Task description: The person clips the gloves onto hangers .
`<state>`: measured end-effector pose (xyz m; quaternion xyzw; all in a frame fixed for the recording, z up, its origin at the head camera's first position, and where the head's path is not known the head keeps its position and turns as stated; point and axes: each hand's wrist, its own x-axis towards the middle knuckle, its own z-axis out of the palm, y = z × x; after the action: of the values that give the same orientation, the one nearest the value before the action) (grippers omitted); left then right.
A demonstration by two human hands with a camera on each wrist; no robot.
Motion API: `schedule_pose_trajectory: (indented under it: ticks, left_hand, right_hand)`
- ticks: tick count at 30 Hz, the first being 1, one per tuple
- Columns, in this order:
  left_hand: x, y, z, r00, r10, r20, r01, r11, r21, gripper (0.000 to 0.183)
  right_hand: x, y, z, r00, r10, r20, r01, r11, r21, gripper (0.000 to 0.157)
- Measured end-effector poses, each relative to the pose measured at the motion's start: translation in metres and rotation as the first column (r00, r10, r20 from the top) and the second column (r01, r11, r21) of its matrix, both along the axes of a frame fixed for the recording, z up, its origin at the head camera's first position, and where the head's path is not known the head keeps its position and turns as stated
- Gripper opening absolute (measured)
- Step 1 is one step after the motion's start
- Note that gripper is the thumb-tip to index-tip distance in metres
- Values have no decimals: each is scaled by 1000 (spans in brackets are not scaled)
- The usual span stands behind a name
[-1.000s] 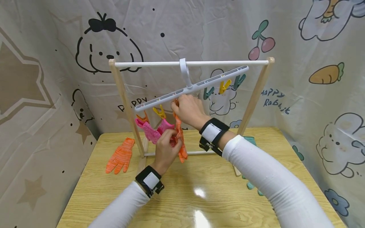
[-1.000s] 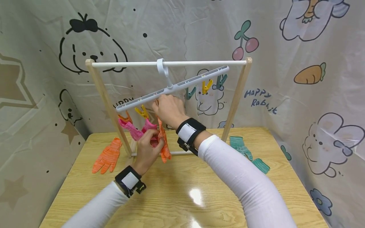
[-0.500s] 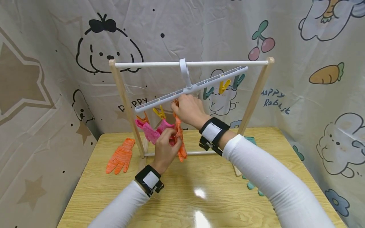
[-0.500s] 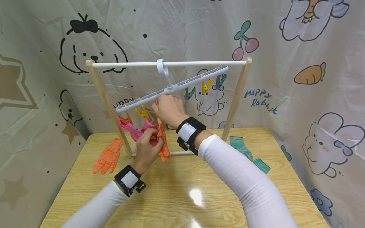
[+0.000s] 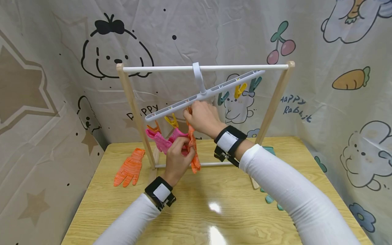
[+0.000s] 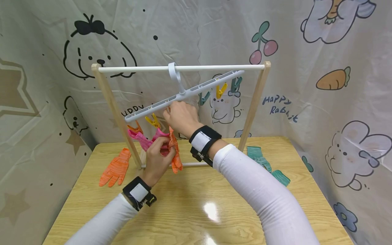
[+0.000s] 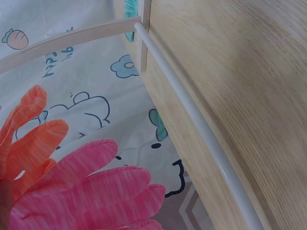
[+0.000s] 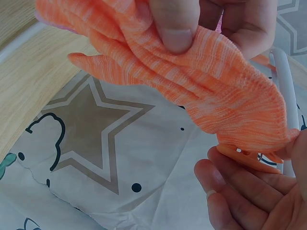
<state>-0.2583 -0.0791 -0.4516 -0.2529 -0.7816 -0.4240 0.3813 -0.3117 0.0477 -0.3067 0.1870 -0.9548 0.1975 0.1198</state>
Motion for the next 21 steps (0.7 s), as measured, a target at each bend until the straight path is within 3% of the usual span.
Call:
schedule_pose_trajectory:
  ticks: [8, 21]
  left_hand:
    - [1, 0, 1, 1000, -3, 27, 3, 1000, -17, 14]
    - [1, 0, 0, 1000, -6, 1, 6, 1000, -21, 15]
  right_hand:
    - [1, -1, 0, 1000, -9, 10, 9, 1000, 10, 46]
    - [1, -1, -2, 1000, -23, 10, 23, 1000, 20, 47]
